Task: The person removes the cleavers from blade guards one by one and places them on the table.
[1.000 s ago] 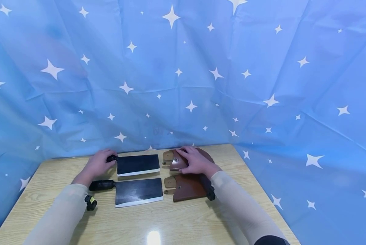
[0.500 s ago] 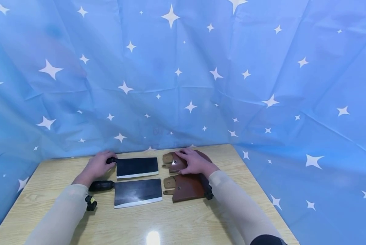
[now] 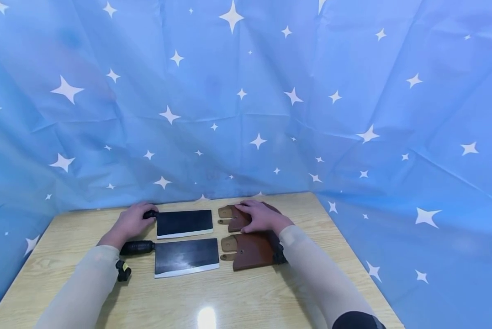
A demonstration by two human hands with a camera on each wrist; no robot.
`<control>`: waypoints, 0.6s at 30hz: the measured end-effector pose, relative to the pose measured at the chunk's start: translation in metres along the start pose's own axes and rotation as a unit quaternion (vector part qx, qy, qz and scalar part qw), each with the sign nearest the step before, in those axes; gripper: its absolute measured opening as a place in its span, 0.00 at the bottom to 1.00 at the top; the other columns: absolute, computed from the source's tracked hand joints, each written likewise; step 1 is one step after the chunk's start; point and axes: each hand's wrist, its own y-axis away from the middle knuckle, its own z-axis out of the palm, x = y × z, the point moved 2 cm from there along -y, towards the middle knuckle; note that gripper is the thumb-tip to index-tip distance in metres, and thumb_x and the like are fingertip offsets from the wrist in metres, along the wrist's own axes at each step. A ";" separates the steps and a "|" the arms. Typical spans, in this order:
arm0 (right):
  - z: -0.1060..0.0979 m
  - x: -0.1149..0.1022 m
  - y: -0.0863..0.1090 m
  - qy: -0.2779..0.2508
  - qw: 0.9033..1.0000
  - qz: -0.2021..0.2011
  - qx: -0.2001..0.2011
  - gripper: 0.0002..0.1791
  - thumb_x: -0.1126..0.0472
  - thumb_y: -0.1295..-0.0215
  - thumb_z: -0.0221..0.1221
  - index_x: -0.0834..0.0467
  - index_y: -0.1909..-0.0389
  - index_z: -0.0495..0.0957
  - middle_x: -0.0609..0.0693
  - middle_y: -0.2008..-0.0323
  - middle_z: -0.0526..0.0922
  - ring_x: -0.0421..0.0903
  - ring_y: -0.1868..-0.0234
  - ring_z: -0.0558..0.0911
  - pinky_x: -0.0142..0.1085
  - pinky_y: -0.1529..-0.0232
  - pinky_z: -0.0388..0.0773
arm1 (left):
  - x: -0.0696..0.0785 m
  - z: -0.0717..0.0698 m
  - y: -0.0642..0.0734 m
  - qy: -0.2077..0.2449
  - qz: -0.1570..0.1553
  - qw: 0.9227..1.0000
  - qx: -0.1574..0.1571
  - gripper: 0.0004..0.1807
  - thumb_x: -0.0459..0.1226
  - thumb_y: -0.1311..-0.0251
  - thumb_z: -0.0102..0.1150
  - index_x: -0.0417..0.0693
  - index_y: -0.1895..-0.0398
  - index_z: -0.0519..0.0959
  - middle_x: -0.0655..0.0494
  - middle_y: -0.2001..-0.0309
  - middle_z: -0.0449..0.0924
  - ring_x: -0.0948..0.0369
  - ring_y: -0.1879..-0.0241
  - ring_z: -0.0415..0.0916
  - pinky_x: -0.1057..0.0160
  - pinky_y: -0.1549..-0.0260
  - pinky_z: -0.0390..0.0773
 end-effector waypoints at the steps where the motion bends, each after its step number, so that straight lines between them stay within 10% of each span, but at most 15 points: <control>1: 0.000 0.000 0.000 -0.002 1.000 0.003 -0.004 0.54 0.39 0.32 0.72 0.48 0.10 0.58 0.60 0.13 0.57 0.63 0.14 0.56 0.61 0.20 0.61 | 0.000 0.000 0.000 -0.001 0.001 1.000 0.000 0.17 0.38 0.24 0.66 0.44 0.36 0.85 0.36 0.32 0.79 0.31 0.33 0.74 0.20 0.43 0.72; 18: 0.000 0.003 0.001 -0.034 0.999 0.006 0.025 0.55 0.35 0.34 0.74 0.51 0.12 0.63 0.59 0.13 0.58 0.64 0.14 0.57 0.60 0.21 0.64 | 0.005 0.000 -0.001 -0.026 -0.014 1.000 -0.005 0.21 0.38 0.29 0.70 0.44 0.34 0.85 0.36 0.30 0.79 0.31 0.29 0.72 0.20 0.35 0.64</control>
